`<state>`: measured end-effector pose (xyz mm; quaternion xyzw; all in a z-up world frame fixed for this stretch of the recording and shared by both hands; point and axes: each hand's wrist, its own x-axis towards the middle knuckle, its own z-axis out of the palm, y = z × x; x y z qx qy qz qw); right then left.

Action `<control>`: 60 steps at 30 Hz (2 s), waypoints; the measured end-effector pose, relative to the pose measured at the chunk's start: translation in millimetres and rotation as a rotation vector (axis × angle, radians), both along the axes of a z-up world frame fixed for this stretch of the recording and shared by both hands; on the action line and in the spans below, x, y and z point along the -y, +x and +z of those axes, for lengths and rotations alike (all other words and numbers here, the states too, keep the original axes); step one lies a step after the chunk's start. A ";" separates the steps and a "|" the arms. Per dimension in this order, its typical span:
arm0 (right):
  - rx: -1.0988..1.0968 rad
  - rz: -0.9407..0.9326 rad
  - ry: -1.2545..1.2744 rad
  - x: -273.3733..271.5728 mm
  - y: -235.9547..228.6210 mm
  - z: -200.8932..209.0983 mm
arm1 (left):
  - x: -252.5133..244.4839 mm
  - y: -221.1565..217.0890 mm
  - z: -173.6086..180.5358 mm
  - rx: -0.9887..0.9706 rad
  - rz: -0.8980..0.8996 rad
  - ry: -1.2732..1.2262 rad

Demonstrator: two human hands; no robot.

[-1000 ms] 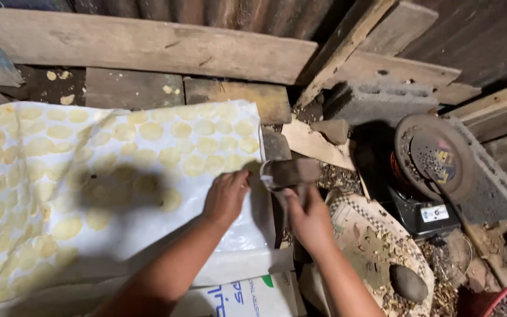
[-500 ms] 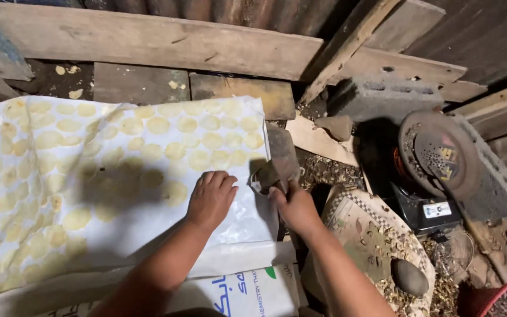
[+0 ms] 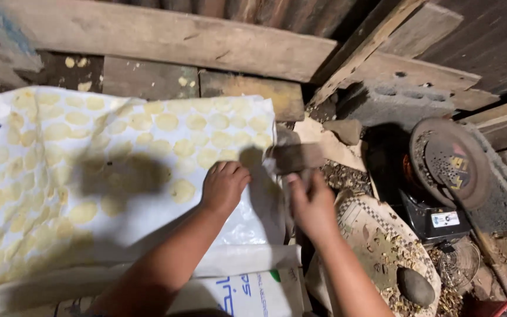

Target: Processing nuts by cracking them with a mallet, roasting them on a stove, and sorting the pieces.

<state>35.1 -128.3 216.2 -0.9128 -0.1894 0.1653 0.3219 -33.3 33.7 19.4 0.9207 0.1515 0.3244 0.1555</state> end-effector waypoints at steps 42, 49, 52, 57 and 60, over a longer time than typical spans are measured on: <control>-0.019 0.144 -0.211 -3.1 -1.3 -135.1 | -15.1 -38.6 17.8 -0.133 0.081 0.005; -0.084 0.231 -0.080 -21.2 21.1 -93.3 | -27.9 -79.8 26.3 -0.124 0.024 0.205; -0.118 0.185 -0.161 -30.2 7.4 -22.4 | -44.8 -82.1 11.7 -0.128 0.037 0.172; 0.209 0.150 -0.133 -8.7 -0.3 -81.0 | -47.9 -83.7 16.9 -0.089 0.118 0.075; 0.120 0.195 -0.230 -6.9 -3.0 -133.8 | -45.1 -78.6 10.9 -0.112 0.136 0.063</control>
